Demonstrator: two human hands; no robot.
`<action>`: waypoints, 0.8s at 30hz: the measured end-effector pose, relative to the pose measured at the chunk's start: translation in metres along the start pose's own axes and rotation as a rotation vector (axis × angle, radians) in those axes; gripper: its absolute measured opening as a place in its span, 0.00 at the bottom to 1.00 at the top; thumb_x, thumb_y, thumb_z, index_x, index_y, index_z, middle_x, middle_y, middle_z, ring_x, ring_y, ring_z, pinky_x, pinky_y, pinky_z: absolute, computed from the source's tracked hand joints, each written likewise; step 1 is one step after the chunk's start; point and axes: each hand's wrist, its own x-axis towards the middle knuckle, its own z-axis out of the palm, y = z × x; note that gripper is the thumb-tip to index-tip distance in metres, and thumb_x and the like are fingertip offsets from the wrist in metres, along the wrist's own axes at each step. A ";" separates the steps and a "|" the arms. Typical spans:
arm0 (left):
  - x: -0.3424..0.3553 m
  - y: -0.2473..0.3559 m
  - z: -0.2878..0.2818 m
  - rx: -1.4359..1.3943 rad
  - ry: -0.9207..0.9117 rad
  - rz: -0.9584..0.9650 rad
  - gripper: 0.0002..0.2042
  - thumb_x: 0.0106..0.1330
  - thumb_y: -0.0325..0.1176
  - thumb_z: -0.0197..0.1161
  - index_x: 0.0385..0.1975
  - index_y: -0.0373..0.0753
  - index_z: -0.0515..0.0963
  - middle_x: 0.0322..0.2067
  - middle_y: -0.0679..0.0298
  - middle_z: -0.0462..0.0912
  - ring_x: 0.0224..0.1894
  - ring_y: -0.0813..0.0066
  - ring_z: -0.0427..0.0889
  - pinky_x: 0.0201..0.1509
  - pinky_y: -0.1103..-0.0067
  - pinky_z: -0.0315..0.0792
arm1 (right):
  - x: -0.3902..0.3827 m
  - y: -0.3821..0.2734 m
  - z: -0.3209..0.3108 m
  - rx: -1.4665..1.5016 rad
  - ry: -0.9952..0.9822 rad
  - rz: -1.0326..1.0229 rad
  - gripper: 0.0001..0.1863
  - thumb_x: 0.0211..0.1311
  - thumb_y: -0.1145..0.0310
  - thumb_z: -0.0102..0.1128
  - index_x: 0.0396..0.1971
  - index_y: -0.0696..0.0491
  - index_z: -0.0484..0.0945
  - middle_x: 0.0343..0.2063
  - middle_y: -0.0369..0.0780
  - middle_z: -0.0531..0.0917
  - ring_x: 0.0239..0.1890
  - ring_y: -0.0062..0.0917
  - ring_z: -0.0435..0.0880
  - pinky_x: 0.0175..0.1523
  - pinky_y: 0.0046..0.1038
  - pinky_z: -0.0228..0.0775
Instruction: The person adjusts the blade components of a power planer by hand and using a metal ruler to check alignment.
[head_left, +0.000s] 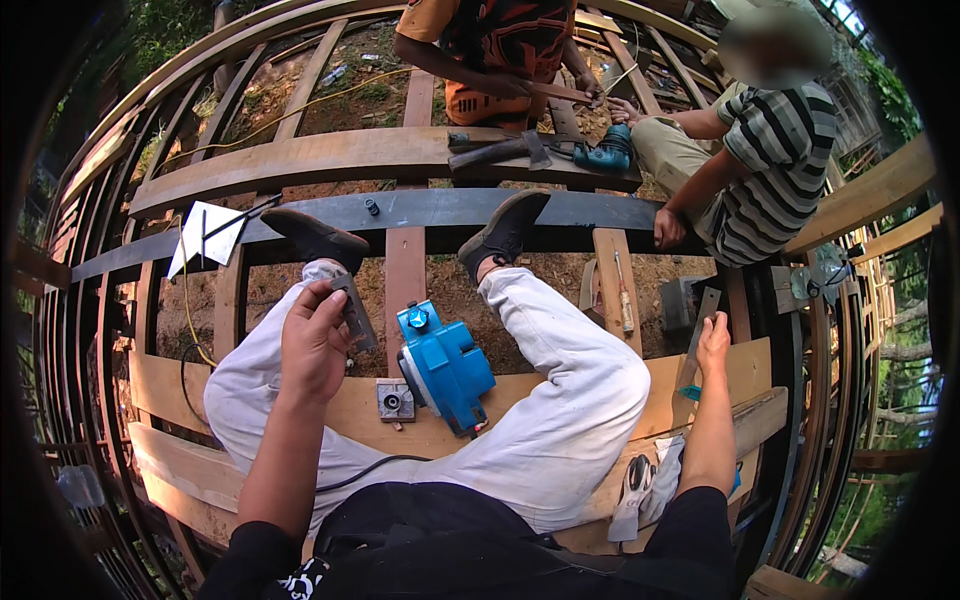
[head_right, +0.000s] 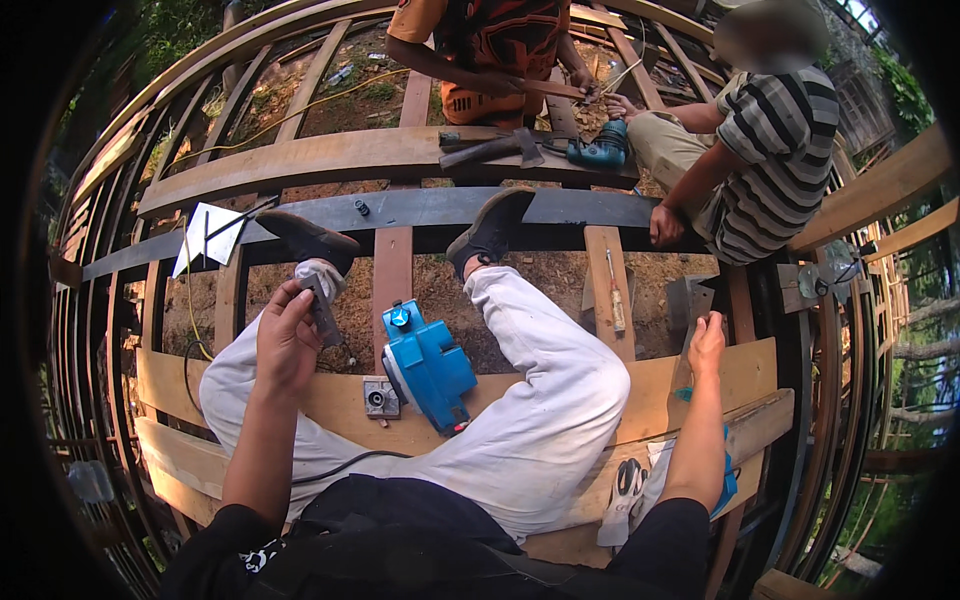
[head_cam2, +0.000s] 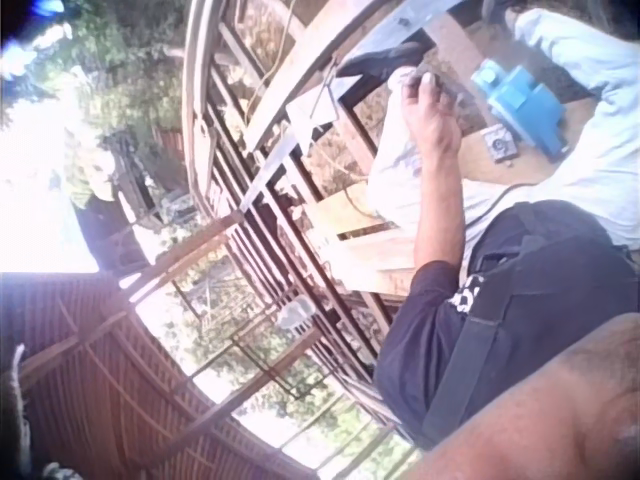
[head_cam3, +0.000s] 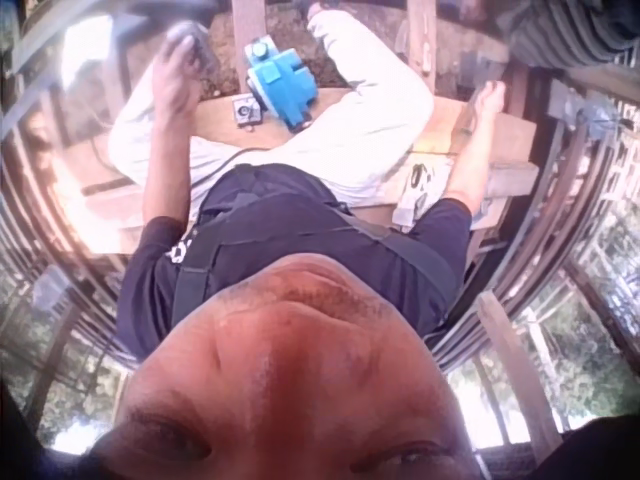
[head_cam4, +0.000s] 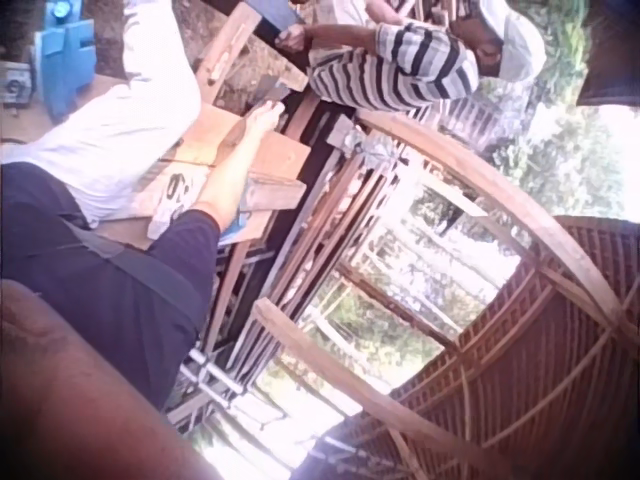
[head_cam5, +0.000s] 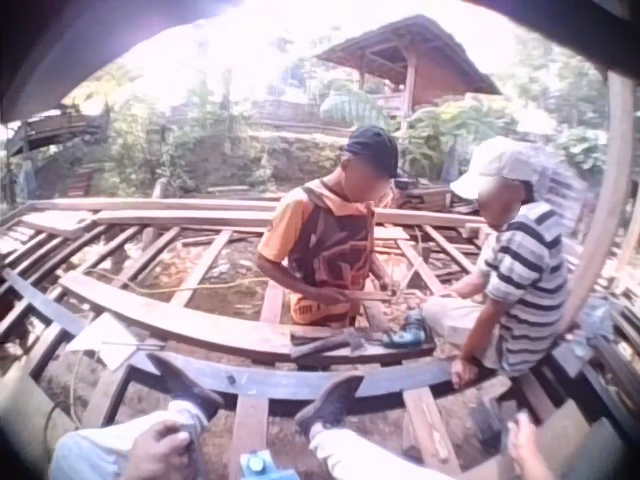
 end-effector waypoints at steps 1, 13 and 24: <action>0.000 0.001 0.001 -0.009 -0.006 0.007 0.09 0.67 0.26 0.61 0.44 0.40 0.72 0.36 0.69 0.79 0.35 0.82 0.79 0.32 0.81 0.77 | 0.013 0.003 -0.007 -0.003 0.097 0.013 0.12 0.70 0.69 0.52 0.47 0.60 0.67 0.33 0.53 0.80 0.36 0.48 0.81 0.41 0.40 0.70; -0.003 0.032 0.020 -0.062 -0.141 0.144 0.07 0.67 0.26 0.59 0.43 0.39 0.73 0.35 0.67 0.80 0.31 0.83 0.80 0.28 0.85 0.76 | 0.091 -0.314 -0.205 1.637 0.318 -0.364 0.15 0.73 0.60 0.47 0.28 0.53 0.64 0.22 0.34 0.65 0.20 0.18 0.61 0.25 0.22 0.57; -0.014 -0.025 0.022 -0.197 -0.128 -0.067 0.06 0.68 0.27 0.59 0.41 0.39 0.72 0.34 0.69 0.78 0.33 0.85 0.77 0.37 0.84 0.74 | -0.067 -0.451 -0.018 1.592 -0.673 0.211 0.10 0.73 0.71 0.45 0.49 0.57 0.69 0.36 0.34 0.75 0.33 0.12 0.71 0.41 0.18 0.64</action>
